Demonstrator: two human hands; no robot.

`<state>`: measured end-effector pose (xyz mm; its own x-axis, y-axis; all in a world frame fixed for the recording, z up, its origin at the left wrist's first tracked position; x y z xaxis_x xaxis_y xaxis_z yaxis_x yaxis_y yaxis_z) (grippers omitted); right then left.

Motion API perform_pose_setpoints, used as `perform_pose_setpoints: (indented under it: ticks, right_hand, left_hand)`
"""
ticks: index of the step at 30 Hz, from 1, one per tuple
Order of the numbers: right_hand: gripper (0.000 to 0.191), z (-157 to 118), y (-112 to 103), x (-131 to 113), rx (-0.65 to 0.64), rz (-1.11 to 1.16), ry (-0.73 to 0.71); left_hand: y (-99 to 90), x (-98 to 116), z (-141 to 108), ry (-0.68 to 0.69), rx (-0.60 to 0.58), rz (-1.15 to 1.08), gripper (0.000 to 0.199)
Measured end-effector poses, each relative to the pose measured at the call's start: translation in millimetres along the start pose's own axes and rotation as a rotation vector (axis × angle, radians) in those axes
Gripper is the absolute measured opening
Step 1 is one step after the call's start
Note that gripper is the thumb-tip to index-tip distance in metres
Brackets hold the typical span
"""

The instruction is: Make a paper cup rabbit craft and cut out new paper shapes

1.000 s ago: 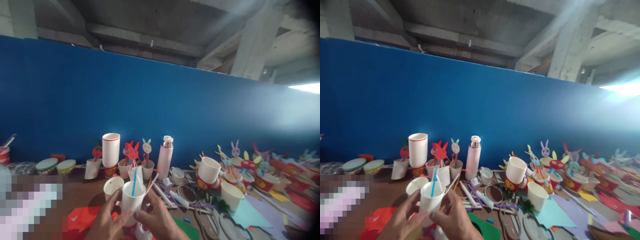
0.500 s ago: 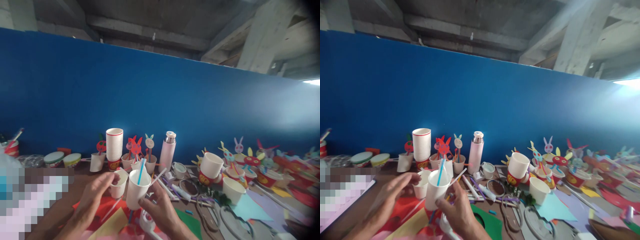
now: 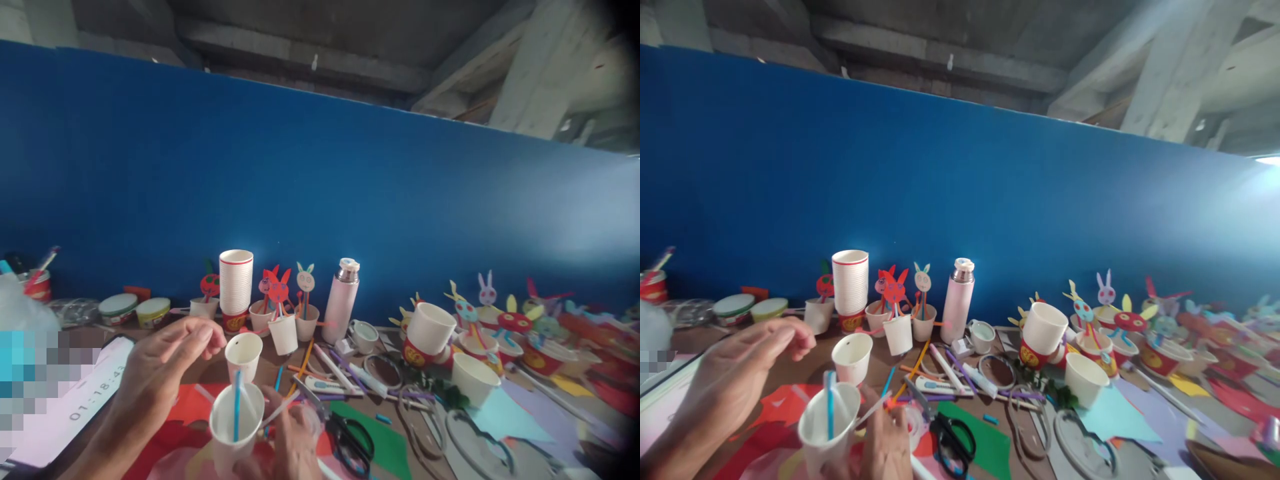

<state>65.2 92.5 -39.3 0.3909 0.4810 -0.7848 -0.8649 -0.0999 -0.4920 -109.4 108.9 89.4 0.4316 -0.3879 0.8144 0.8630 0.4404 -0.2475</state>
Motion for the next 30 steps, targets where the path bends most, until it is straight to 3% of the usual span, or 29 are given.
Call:
perform_pose_setpoints:
  ticks: [3,11,17,20,30]
  right_hand:
    - [0.076,0.9,1.0,-4.2,0.035,-0.089,-0.069]
    - [0.074,4.6,8.9,8.5,0.121,-0.183,-0.113]
    - [0.076,8.9,7.5,16.3,0.138,-0.201,-0.179]
    - [0.082,9.3,3.2,10.6,0.140,-0.210,-0.215]
    - [0.074,11.9,-13.5,-8.5,0.117,-0.113,-0.158]
  left_hand:
    - [10.7,0.1,-1.0,-0.011,-0.105,-0.061,0.025]
    - [17.4,0.8,-7.2,-0.045,-0.139,-0.089,0.027]
    - [26.3,-3.6,-7.8,-0.060,-0.245,-0.055,0.024]
    - [27.6,-3.3,-7.8,-0.040,-0.247,-0.049,0.026]
    - [35.6,-4.5,-11.8,-0.038,-0.280,-0.091,0.025]
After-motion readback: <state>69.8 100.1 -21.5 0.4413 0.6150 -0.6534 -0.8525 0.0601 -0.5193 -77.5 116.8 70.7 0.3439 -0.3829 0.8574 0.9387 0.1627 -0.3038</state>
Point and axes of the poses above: each hand's wrist, its own z-axis towards the middle knuckle, its own y-axis out of the palm, x = y × z, the point moved 10 cm from there along z, towards the middle knuckle, and after that the axes turned 8 degrees about z, right-handed, at the moved point
